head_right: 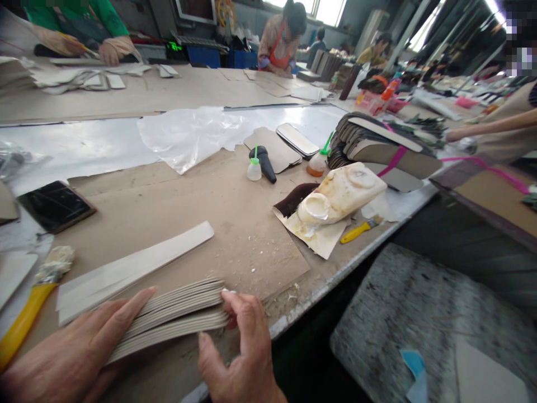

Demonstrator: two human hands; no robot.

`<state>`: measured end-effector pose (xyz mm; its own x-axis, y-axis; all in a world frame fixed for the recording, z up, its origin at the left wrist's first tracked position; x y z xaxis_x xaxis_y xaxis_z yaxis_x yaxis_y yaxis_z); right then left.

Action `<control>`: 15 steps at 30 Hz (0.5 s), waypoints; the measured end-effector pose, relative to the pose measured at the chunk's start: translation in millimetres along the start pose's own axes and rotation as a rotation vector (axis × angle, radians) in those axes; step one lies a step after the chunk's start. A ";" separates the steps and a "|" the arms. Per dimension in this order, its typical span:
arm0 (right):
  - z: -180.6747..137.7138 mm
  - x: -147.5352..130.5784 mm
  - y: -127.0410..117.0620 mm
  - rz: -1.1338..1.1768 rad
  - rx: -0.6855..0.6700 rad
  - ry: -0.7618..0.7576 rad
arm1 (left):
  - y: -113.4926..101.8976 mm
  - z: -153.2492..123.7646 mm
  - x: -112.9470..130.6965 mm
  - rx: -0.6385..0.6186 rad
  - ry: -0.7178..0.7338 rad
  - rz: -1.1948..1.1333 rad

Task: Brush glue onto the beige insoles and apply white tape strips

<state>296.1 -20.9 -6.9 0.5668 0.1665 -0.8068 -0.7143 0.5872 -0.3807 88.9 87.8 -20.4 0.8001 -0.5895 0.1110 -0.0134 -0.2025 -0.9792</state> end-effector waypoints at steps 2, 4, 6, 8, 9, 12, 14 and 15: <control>0.2 -0.4 0.2 -0.004 -0.005 -0.004 | 0.2 0.8 0.0 -0.006 -0.001 0.006; 0.3 -1.5 0.7 -0.010 -0.020 -0.030 | 0.6 1.7 0.3 -0.010 0.008 0.011; 0.3 -1.6 1.0 -0.012 -0.030 -0.037 | 2.0 2.0 0.3 -0.019 0.018 0.009; 0.1 -0.5 0.6 -0.012 -0.025 -0.020 | 3.8 1.7 -0.3 -0.020 0.021 0.009; 0.0 -0.2 0.8 -0.012 -0.027 -0.017 | 5.0 1.4 -0.8 -0.020 0.021 0.013; -0.4 -0.3 1.9 -0.013 -0.039 -0.029 | 7.7 0.5 -3.3 -0.001 0.021 0.023; -0.7 0.0 2.0 -0.013 -0.032 -0.022 | 8.7 0.2 -4.8 0.015 0.035 0.022; -0.8 0.3 1.9 -0.012 -0.022 -0.013 | 8.8 0.1 -5.6 0.025 0.039 0.020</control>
<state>294.5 -20.4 -8.2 0.5803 0.1698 -0.7965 -0.7165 0.5713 -0.4002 84.4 89.3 -29.7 0.7759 -0.6233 0.0973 -0.0139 -0.1711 -0.9852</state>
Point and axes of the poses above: each hand's wrist, its own z-axis towards the middle knuckle, its own y-axis out of the palm, x = y × z, the point moved 5 cm from there along z, towards the middle knuckle, and after that the axes turned 6 degrees about -y, right-handed, at the moved point
